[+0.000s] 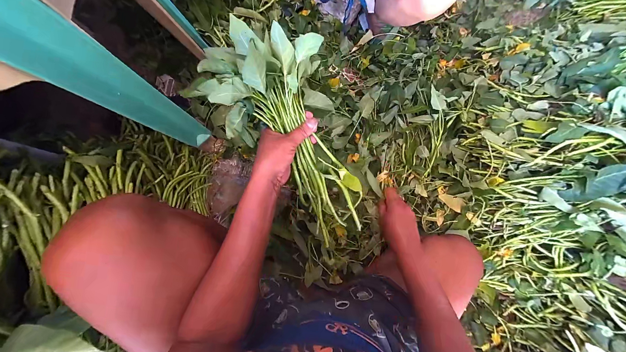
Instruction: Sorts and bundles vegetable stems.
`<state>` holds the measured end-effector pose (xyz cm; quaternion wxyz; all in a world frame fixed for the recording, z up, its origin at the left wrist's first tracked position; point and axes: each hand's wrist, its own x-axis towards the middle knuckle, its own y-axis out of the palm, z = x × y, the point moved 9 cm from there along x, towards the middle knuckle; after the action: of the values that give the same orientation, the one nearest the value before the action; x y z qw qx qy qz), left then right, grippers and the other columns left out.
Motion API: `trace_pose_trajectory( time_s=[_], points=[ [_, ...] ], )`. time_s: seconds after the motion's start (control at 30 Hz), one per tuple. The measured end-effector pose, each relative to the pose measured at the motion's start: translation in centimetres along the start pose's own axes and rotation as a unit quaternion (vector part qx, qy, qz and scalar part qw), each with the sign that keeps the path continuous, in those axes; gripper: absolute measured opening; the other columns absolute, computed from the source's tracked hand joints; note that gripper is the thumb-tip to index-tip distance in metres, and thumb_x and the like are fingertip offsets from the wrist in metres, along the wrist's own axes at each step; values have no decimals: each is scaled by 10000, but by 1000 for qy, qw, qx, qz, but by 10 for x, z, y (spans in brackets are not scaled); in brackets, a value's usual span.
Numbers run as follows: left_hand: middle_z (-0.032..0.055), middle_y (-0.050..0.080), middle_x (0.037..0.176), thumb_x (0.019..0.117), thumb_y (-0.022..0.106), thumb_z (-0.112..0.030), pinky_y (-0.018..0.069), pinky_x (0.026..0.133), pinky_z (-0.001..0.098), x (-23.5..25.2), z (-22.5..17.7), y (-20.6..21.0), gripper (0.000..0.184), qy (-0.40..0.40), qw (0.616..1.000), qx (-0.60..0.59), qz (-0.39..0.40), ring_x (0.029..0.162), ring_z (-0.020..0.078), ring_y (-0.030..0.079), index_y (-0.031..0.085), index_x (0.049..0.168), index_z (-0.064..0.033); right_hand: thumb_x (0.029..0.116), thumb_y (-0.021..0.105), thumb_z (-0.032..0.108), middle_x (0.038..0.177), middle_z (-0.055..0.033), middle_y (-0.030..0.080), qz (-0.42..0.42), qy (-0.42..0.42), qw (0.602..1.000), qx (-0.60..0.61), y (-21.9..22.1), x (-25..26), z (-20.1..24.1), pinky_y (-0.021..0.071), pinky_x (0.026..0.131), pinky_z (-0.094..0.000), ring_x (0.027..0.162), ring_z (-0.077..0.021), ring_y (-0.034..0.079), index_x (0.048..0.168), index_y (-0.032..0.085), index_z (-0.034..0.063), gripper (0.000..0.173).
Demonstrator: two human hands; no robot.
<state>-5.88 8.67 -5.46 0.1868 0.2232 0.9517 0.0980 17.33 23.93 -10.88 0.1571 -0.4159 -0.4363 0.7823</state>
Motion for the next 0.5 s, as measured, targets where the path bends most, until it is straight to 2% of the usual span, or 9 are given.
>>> trace_pose_trajectory(
  time_s=[0.03,0.07,0.13,0.23,0.27,0.33,0.37,0.4,0.5],
  points=[
    [35,703,851,965,687,-60,595,719,268,-1,-1,-1,154,1,1000,9,-2,759,117,682,670,1116,-32,1098,451,227,1284,-328,616,62,35,997,-27,8,3,-21,471,1013,-640,1209,-491,612,1427,492,-23,415],
    [31,704,845,961,692,-58,593,727,267,-3,1,2,150,0,1000,18,1,761,115,682,677,1108,-30,1091,485,256,1321,-338,589,82,45,995,-24,8,3,-34,450,1039,-640,1242,-499,584,1464,475,-21,465],
    [33,711,850,951,703,-49,596,735,268,-7,10,13,154,-12,999,35,20,767,115,687,683,1102,-29,1084,512,269,1310,-337,593,14,-25,998,53,-16,1,-24,458,1045,-622,1232,-490,586,1396,553,-47,446],
    [47,718,885,941,722,-62,600,742,280,-18,31,37,194,-38,996,53,64,786,124,692,686,1128,-28,1069,482,232,1326,-259,573,-65,-174,964,188,-48,-8,38,513,991,-556,1186,-386,602,1280,627,-23,362],
    [41,723,901,941,732,-83,600,741,276,-22,33,42,212,-44,994,63,75,789,118,692,691,1144,-41,1056,466,228,1331,-239,565,-66,-208,956,197,-51,-8,63,518,989,-543,1191,-361,597,1252,635,-10,352],
    [5,728,911,941,748,-159,585,714,260,-25,30,42,242,-44,992,88,79,776,92,684,707,1174,-110,1040,479,185,1231,-232,588,-70,-246,951,172,-53,-7,99,514,949,-574,1133,-377,605,1143,657,-17,288],
    [-2,724,900,945,740,-149,588,714,256,-21,23,37,227,-29,994,79,70,769,88,683,703,1165,-109,1031,487,157,1183,-239,598,-73,-259,952,147,-51,-6,107,494,938,-603,1117,-400,604,1096,656,-30,260],
    [16,720,876,947,723,-98,597,718,268,-13,15,28,196,-4,998,50,47,760,102,685,693,1139,-67,1026,490,138,1174,-243,600,-68,-261,956,118,-49,-7,109,476,940,-619,1127,-415,598,1088,650,-37,244],
    [29,709,902,962,680,-51,609,744,296,6,-5,-12,181,39,998,-7,-45,787,127,691,649,1140,-38,1023,468,124,1167,-265,608,-61,-236,967,76,-36,-10,80,455,981,-625,1150,-436,593,1092,636,-72,268]
  ],
)
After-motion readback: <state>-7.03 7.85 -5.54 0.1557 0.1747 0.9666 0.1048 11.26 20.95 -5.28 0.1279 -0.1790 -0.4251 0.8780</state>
